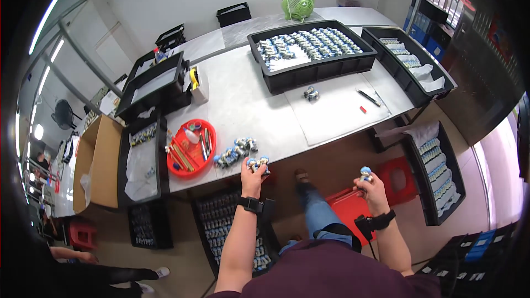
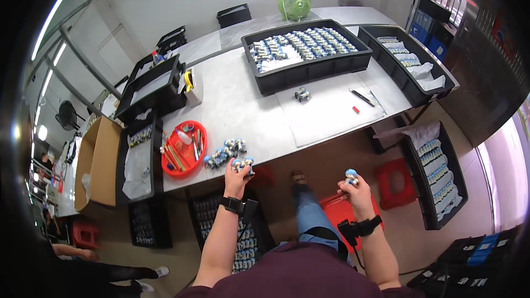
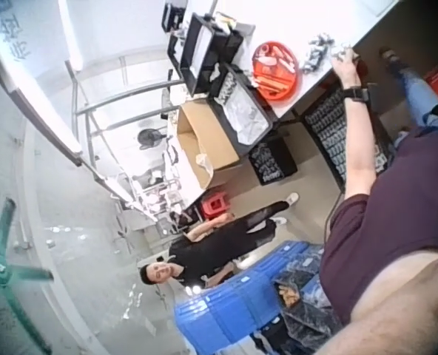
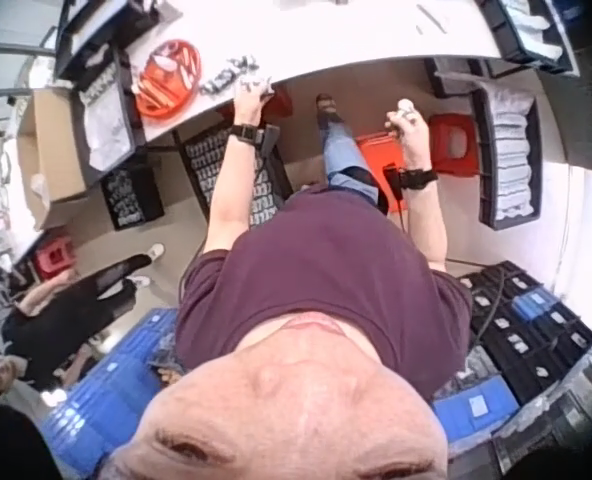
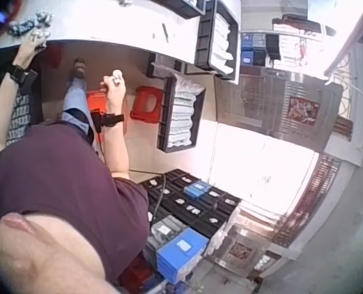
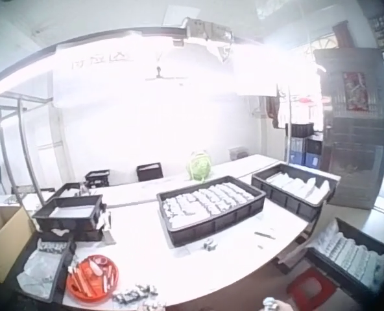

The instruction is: Inspecting, arranging, and organizing small plastic toy figures into containers at an assembly facility.

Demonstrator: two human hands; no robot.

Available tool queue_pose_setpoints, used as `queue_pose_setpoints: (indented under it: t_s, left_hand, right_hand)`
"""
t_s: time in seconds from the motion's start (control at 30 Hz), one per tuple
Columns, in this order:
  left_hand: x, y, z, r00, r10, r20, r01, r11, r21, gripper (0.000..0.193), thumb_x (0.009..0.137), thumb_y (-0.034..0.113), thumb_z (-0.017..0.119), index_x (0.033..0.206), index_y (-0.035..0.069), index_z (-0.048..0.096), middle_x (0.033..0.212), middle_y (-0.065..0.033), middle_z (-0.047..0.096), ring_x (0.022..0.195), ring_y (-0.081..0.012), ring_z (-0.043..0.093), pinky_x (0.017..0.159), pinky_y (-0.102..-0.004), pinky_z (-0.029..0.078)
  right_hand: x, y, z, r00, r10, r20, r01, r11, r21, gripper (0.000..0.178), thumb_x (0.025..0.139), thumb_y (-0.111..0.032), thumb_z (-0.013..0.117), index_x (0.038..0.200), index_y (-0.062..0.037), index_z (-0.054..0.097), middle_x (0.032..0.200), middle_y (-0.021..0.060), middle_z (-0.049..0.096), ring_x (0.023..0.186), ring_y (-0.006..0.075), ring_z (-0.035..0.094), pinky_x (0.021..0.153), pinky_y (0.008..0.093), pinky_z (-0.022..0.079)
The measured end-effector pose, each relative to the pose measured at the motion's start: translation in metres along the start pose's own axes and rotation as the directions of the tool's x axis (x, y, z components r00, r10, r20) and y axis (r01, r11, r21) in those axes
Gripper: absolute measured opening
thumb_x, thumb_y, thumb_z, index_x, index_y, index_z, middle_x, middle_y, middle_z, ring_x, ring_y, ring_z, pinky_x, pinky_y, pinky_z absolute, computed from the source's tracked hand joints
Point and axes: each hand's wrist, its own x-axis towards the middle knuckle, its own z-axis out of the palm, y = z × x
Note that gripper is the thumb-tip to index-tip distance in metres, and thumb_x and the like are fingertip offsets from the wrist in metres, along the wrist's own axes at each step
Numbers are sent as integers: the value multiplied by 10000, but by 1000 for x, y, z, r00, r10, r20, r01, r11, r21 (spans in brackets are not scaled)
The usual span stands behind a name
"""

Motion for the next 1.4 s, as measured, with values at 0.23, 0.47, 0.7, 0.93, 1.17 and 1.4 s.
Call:
queue_pose_setpoints:
  t_s: [0.23, 0.47, 0.7, 0.93, 1.17, 1.4]
  left_hand:
    - [96, -22, 30, 975, 147, -167, -112, 974, 199, 693, 728, -57, 587, 1298, 28, 202, 1000, -98, 493, 825, -143, 522, 679, -260, 470]
    - [154, -52, 46, 861, 327, -389, 46, 713, 700, 701, 706, 15, 613, 1292, 10, 229, 1176, -225, 416, 1086, -292, 429, 930, -341, 328]
    - [161, -38, 68, 718, 409, -563, 262, 591, 763, 725, 724, 16, 594, 1313, -1, 170, 1257, -265, 327, 1176, -356, 333, 977, -371, 274]
    - [160, -32, 82, 679, 552, -483, 217, 478, 851, 669, 720, 57, 596, 1270, -63, 234, 1211, -266, 323, 1111, -397, 357, 959, -384, 295]
    - [130, -25, 79, 634, 621, -460, 304, 346, 887, 622, 749, 134, 602, 1251, -56, 286, 1189, -214, 347, 1043, -369, 395, 885, -393, 359]
    - [109, -14, 85, 668, 656, -351, 68, 417, 907, 564, 734, 46, 585, 1234, -25, 332, 1165, -197, 354, 1028, -351, 399, 861, -391, 365]
  right_hand:
    - [147, -43, 40, 954, 106, 282, -108, 994, -10, 257, 738, -48, 583, 980, -31, 500, 814, 62, 588, 665, 117, 579, 500, 201, 446]
    - [288, -109, 37, 881, 235, 410, -194, 971, -140, 395, 746, -41, 559, 1114, -31, 415, 789, 67, 560, 654, 127, 558, 517, 222, 424]
    - [376, -182, 152, 708, 226, 669, -1, 948, -319, 795, 728, -52, 549, 1353, -15, 59, 582, 6, 455, 467, 81, 400, 406, 213, 284]
    - [369, -156, 209, 400, 570, 717, -34, 791, -610, 739, 697, -46, 540, 1351, -68, 198, 629, 8, 495, 461, 58, 409, 371, 184, 290]
    - [278, -28, 255, 11, 865, 502, 50, 501, -864, 729, 713, -30, 515, 1361, -82, 186, 607, 10, 485, 457, 50, 389, 385, 181, 290]
    - [296, -46, 252, 231, 776, 587, 26, 598, -801, 746, 695, -46, 548, 1350, -58, 190, 603, 13, 479, 450, 79, 406, 391, 212, 316]
